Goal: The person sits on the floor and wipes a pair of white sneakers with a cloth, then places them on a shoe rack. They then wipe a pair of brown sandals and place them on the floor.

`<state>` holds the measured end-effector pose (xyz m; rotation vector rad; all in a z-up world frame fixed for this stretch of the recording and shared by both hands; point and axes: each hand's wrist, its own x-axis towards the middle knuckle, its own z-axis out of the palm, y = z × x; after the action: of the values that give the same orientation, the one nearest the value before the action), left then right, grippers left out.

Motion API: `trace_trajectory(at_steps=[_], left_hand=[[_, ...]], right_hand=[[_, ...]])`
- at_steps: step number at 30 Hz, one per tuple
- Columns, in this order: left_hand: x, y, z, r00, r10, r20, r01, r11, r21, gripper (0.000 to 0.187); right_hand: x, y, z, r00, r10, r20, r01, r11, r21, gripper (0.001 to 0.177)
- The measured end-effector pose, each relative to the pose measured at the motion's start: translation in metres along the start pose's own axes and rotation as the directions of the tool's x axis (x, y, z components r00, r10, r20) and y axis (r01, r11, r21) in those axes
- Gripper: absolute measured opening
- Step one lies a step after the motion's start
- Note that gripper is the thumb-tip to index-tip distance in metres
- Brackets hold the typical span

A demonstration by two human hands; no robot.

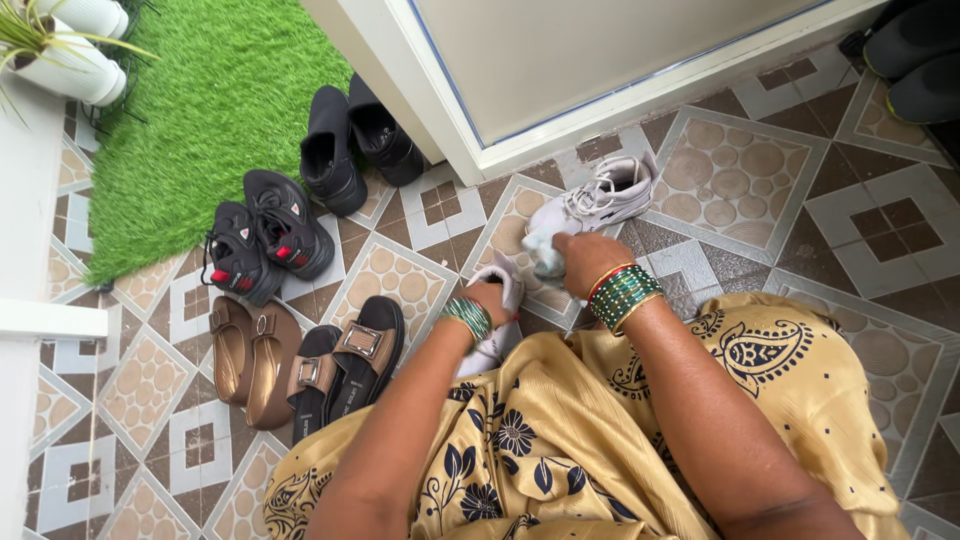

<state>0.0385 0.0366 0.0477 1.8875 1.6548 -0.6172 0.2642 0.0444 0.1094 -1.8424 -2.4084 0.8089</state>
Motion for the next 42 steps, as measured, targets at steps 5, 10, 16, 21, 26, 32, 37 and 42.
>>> trace_trajectory(at_steps=[5,10,16,21,26,32,37,42], left_hand=[[0.01,-0.043,-0.012,0.921,0.053,0.387,0.16,0.852,-0.498,0.026],[0.019,-0.062,-0.003,0.98,-0.012,0.198,0.069,0.956,-0.286,0.025],[0.01,-0.066,0.011,0.971,0.174,-0.165,-0.157,0.982,0.109,0.027],[-0.03,-0.091,-0.002,0.921,0.266,-0.285,-0.268,0.963,0.032,0.026],[-0.05,-0.084,-0.005,0.903,0.371,-0.219,-0.357,0.929,0.1,0.054],[-0.033,-0.032,0.0,0.99,0.129,-0.062,-0.108,0.957,0.269,0.053],[-0.041,-0.046,0.011,0.92,0.035,-0.391,-0.075,0.993,-0.087,0.033],[-0.034,-0.06,0.025,0.857,-0.02,-0.516,-0.182,0.923,-0.338,0.036]], right_hand=[[0.0,-0.022,0.021,0.967,-0.222,0.127,0.225,0.974,-0.006,0.043],[0.006,-0.056,0.059,0.953,-0.299,0.038,0.295,0.951,0.088,0.052],[0.015,-0.06,0.088,0.978,-0.202,-0.046,0.203,0.979,0.025,0.041],[0.013,-0.059,0.077,0.994,-0.1,-0.038,0.101,0.994,0.046,0.042],[0.017,-0.063,0.08,0.984,-0.149,-0.099,0.154,0.987,0.04,0.043],[0.016,-0.06,0.083,0.977,-0.181,-0.112,0.183,0.983,0.01,0.044],[0.035,-0.044,0.081,0.971,-0.144,-0.192,0.18,0.967,0.183,0.049],[0.07,-0.01,0.091,0.928,0.111,-0.357,0.071,0.885,0.46,0.064]])
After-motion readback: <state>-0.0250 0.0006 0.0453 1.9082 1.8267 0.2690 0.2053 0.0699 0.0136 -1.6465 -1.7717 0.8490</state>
